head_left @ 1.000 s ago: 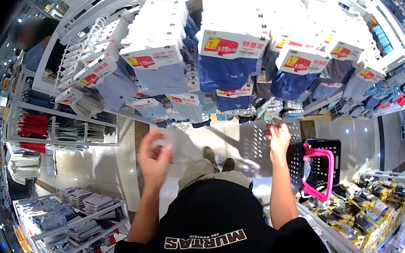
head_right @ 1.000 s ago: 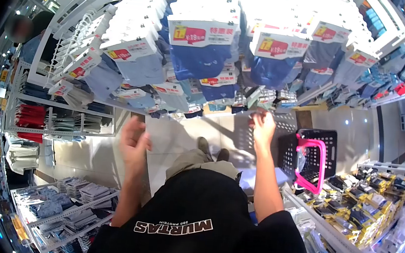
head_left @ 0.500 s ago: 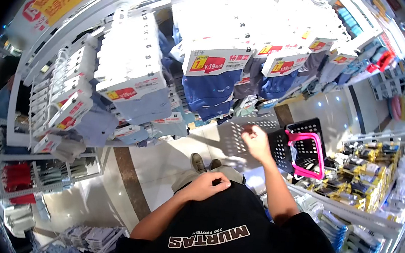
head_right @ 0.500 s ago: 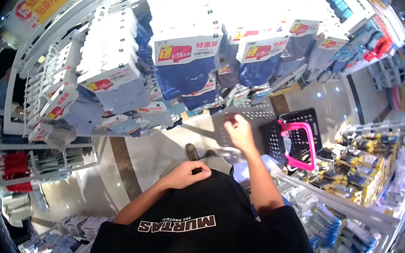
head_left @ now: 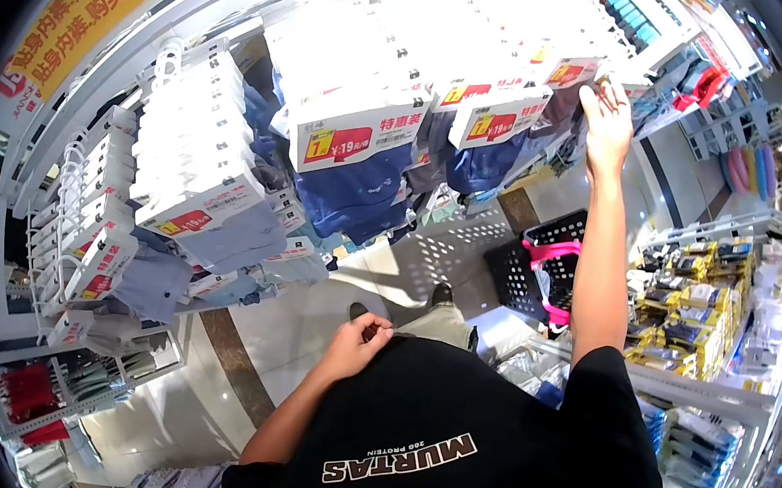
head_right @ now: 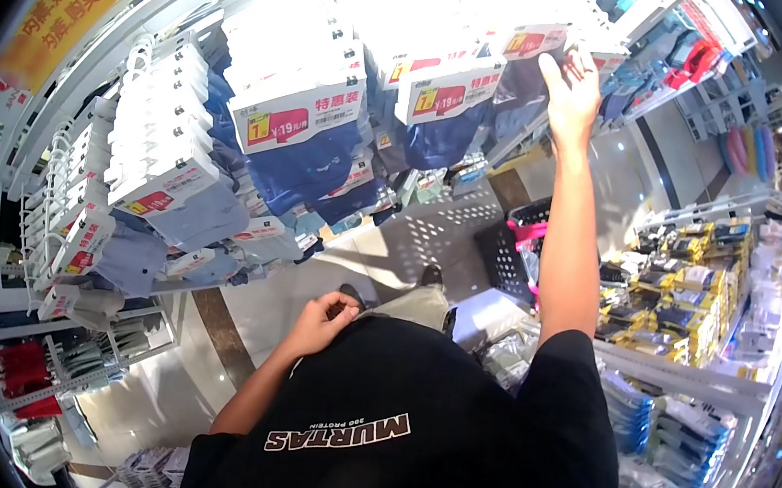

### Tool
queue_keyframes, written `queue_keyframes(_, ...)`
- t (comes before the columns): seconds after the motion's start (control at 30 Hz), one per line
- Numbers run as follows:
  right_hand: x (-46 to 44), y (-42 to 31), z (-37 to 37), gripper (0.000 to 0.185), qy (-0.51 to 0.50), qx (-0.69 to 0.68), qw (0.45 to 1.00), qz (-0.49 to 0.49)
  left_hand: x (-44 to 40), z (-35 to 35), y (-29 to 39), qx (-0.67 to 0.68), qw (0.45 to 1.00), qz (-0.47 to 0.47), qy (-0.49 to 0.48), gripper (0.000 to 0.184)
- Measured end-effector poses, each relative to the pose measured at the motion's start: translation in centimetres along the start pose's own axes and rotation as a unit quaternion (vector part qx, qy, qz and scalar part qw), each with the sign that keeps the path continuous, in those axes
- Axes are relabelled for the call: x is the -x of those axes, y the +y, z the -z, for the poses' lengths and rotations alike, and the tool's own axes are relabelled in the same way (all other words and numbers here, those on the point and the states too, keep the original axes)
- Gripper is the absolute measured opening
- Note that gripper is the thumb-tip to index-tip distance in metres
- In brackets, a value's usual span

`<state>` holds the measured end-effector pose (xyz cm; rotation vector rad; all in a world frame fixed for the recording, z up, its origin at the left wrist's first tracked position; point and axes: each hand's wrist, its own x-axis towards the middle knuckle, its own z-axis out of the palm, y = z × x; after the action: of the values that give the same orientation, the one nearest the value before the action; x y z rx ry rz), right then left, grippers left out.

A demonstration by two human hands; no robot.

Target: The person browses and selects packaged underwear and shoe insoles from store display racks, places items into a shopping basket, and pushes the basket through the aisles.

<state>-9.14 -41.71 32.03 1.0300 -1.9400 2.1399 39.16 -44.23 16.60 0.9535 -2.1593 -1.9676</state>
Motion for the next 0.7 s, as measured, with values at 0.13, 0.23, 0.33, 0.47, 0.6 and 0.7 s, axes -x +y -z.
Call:
queue_keyframes(0.13,-3.1,1.4,-0.7,0.076,-0.065,-0.014,0.997,0.046,-1.9,-2.4,1.6,0.045,0.998,0.017,0.047,0.021)
queue_keyframes(0.23,-3.2,0.8,-0.7,0.060,-0.071,-0.027,0.997,0.032,-3.9,-5.4,3.5,0.097,0.990,0.018,0.096,0.020)
queue_keyframes(0.33,-3.5,1.2,1.2,0.039,-0.147,-0.112,0.983,-0.017,-5.8,-8.7,5.6,0.160,0.981,-0.002,0.114,0.021)
queue_keyframes(0.47,-4.4,-0.3,3.3,0.028,-0.180,-0.127,0.975,-0.035,-7.7,-11.7,6.8,0.155,0.980,-0.006,0.123,0.022)
queue_keyframes(0.6,-5.7,-1.6,7.5,0.029,-0.199,-0.245,0.946,-0.075,-9.5,-13.6,8.2,0.173,0.975,-0.020,0.141,0.021)
queue_keyframes(0.7,-4.4,-1.3,9.8,0.040,-0.191,-0.287,0.935,-0.086,-10.8,-15.4,10.8,0.222,0.961,-0.078,0.148,0.022)
